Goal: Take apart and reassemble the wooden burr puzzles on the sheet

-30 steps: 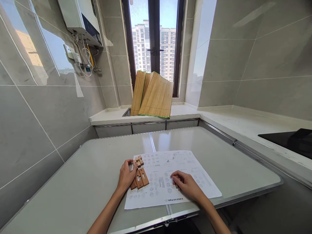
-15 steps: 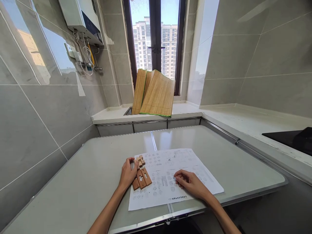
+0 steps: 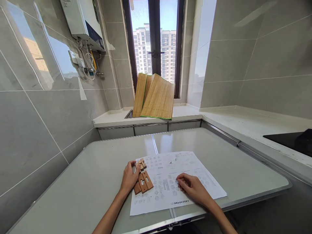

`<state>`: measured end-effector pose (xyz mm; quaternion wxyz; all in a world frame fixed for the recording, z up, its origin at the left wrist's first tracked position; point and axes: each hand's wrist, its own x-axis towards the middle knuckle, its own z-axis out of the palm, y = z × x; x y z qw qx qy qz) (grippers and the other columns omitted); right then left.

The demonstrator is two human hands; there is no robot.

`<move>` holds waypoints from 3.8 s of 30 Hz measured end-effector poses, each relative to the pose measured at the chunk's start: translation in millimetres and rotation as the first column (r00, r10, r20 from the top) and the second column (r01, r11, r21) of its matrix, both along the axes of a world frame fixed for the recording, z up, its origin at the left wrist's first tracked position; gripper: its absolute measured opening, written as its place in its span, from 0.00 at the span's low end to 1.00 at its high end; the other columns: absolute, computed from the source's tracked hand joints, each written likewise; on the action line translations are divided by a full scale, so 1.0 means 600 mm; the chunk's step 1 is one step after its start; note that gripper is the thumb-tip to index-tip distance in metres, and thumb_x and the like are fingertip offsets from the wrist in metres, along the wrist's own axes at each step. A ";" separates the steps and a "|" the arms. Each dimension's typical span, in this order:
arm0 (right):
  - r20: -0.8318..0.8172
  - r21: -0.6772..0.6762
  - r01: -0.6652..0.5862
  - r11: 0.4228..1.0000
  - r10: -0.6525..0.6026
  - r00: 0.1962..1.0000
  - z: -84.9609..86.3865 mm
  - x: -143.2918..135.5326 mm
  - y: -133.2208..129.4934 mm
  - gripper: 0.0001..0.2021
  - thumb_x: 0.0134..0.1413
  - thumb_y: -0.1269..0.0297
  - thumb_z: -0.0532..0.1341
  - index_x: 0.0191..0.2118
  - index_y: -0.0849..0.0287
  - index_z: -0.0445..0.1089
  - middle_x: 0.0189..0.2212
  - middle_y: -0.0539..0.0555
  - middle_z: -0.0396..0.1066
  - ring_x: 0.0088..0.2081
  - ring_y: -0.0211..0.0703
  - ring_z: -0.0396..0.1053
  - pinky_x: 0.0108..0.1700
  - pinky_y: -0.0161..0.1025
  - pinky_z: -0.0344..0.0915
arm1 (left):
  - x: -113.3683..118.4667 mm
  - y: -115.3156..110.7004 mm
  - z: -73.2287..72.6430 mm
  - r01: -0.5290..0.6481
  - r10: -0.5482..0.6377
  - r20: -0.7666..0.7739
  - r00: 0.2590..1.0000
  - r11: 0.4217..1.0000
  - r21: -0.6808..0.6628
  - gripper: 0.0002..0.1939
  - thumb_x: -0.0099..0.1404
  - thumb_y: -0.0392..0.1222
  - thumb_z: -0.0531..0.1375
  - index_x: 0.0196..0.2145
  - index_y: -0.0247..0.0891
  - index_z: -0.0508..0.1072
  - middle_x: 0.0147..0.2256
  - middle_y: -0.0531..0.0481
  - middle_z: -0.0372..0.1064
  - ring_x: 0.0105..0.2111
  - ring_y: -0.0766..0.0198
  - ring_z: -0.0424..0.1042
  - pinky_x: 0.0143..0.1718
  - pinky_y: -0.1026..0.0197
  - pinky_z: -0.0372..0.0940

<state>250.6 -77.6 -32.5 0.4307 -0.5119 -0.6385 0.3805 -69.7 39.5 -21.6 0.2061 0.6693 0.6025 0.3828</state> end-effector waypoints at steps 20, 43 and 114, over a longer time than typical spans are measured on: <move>0.072 0.047 0.020 0.999 -0.024 0.997 0.001 0.003 -0.007 0.17 0.64 0.49 0.57 0.39 0.57 0.75 0.26 0.51 0.74 0.29 0.44 0.70 0.33 0.39 0.64 | 0.011 -0.010 0.008 0.023 -0.024 -0.100 0.995 1.000 -0.012 0.30 0.65 0.64 0.55 0.54 0.37 0.64 0.55 0.35 0.68 0.57 0.42 0.67 0.54 0.43 0.64; 0.071 0.068 0.034 0.997 -0.038 0.997 -0.004 0.003 -0.004 0.17 0.65 0.50 0.56 0.38 0.56 0.75 0.28 0.52 0.75 0.29 0.43 0.70 0.33 0.38 0.64 | 0.036 0.033 0.015 0.132 -0.132 -0.073 0.989 0.991 -0.007 0.38 0.56 0.62 0.65 0.55 0.39 0.59 0.56 0.37 0.65 0.59 0.44 0.66 0.57 0.45 0.65; 0.082 0.188 0.182 0.965 -0.200 0.976 0.006 0.007 -0.006 0.19 0.59 0.44 0.63 0.43 0.56 0.73 0.30 0.52 0.73 0.29 0.43 0.68 0.32 0.38 0.64 | 0.144 -0.046 0.034 0.688 -0.648 -0.304 0.699 0.725 0.035 0.48 0.46 0.66 0.72 0.62 0.50 0.67 0.59 0.40 0.58 0.60 0.40 0.57 0.57 0.37 0.62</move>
